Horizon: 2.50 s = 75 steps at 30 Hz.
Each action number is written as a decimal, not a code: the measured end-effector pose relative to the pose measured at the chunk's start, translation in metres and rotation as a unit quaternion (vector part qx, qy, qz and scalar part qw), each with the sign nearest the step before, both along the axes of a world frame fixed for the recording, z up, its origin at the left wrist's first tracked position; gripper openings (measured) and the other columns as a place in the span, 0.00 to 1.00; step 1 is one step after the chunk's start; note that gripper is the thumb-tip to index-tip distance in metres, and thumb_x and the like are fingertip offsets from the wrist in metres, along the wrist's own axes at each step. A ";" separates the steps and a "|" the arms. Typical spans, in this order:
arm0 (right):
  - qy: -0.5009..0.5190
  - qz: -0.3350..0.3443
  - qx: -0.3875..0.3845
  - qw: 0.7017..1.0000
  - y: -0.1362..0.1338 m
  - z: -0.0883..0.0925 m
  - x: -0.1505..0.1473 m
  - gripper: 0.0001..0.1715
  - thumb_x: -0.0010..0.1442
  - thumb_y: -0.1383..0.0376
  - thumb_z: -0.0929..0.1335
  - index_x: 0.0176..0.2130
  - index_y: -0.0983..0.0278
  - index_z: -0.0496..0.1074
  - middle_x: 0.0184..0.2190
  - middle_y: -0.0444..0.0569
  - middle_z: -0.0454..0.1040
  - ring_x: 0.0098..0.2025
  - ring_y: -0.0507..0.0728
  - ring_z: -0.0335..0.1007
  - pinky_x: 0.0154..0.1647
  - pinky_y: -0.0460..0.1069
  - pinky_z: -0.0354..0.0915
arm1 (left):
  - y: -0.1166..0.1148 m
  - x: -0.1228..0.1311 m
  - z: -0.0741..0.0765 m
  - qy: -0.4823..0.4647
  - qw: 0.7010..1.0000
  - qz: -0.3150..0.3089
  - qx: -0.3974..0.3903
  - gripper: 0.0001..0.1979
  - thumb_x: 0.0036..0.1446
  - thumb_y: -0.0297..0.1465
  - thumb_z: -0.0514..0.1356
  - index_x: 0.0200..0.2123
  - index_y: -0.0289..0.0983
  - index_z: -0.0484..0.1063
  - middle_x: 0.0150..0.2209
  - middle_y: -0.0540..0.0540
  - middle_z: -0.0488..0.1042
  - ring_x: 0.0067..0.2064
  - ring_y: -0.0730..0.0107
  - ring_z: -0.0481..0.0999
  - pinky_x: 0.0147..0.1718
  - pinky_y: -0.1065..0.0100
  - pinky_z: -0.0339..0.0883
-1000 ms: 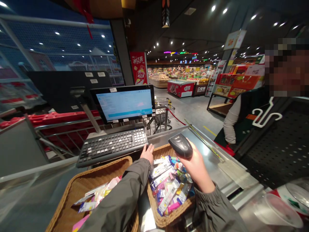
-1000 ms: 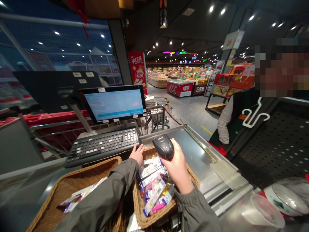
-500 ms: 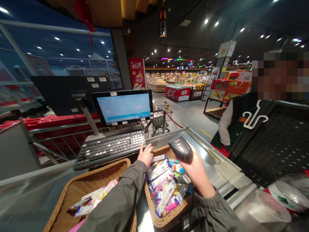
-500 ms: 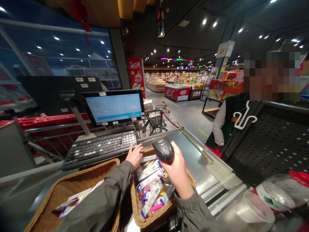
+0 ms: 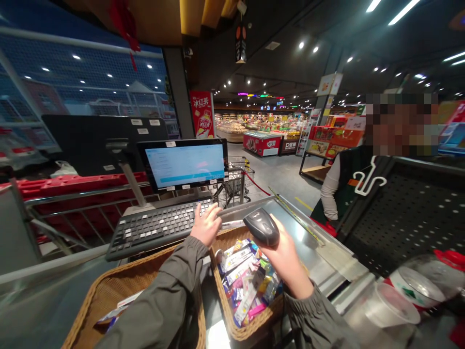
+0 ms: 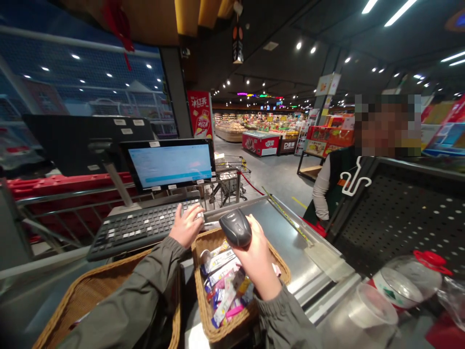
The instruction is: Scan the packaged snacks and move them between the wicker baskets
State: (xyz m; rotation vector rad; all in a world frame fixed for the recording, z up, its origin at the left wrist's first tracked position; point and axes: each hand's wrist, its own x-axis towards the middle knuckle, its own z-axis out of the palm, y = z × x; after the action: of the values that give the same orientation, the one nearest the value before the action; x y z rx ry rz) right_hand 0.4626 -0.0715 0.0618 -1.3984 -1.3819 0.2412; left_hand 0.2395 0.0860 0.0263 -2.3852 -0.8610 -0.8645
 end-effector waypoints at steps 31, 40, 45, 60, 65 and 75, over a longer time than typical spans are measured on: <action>-0.155 0.085 0.125 0.976 0.008 0.056 -0.126 0.26 0.59 0.59 0.71 0.56 0.61 0.71 0.57 0.57 0.72 0.67 0.70 0.59 0.69 0.69 0.54 | -0.028 -0.112 0.134 -0.126 0.987 0.096 0.037 0.09 0.64 0.31 0.56 0.32 0.39 0.74 0.58 0.40 0.73 0.67 0.50 0.62 0.68 0.34 0.32; -0.161 0.086 0.126 0.975 0.002 0.057 -0.136 0.28 0.59 0.59 0.71 0.58 0.64 0.70 0.59 0.59 0.71 0.68 0.70 0.56 0.69 0.68 0.55 | -0.031 -0.123 0.134 -0.137 0.985 0.096 0.036 0.08 0.63 0.30 0.56 0.33 0.39 0.74 0.59 0.40 0.71 0.68 0.50 0.60 0.69 0.36 0.30; -0.169 0.093 0.126 0.973 -0.003 0.059 -0.142 0.23 0.62 0.59 0.70 0.55 0.63 0.71 0.57 0.58 0.73 0.68 0.68 0.58 0.69 0.67 0.56 | -0.032 -0.127 0.134 -0.144 0.984 0.096 0.040 0.09 0.64 0.31 0.56 0.33 0.39 0.74 0.59 0.40 0.71 0.67 0.50 0.61 0.69 0.36 0.31; -0.125 0.054 0.095 0.986 -0.001 0.047 -0.154 0.29 0.60 0.54 0.71 0.57 0.63 0.71 0.59 0.59 0.71 0.67 0.70 0.59 0.68 0.68 0.58 | -0.038 -0.157 0.112 -0.149 0.982 0.112 -0.013 0.08 0.63 0.31 0.57 0.32 0.39 0.74 0.57 0.40 0.73 0.67 0.50 0.62 0.68 0.35 0.34; -0.135 0.065 0.096 0.984 0.004 0.038 -0.159 0.28 0.60 0.54 0.70 0.56 0.63 0.71 0.58 0.58 0.73 0.65 0.69 0.62 0.68 0.68 0.58 | -0.047 -0.189 0.087 -0.123 0.981 0.143 -0.046 0.06 0.61 0.29 0.58 0.31 0.39 0.73 0.56 0.41 0.74 0.66 0.49 0.64 0.67 0.34 0.38; -0.117 0.088 0.069 0.987 0.010 0.025 -0.179 0.29 0.58 0.52 0.70 0.54 0.65 0.73 0.57 0.60 0.74 0.64 0.70 0.65 0.66 0.68 0.60 | -0.073 -0.246 -0.005 -0.044 0.941 0.226 -0.249 0.09 0.57 0.26 0.58 0.26 0.39 0.75 0.54 0.41 0.76 0.65 0.47 0.65 0.65 0.30 0.42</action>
State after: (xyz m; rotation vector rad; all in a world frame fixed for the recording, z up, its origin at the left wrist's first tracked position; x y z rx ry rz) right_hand 0.2838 -0.0619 0.0870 -1.2203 -1.6869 0.0939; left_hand -0.0064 0.0133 0.0212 -2.3899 -1.7543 -0.6190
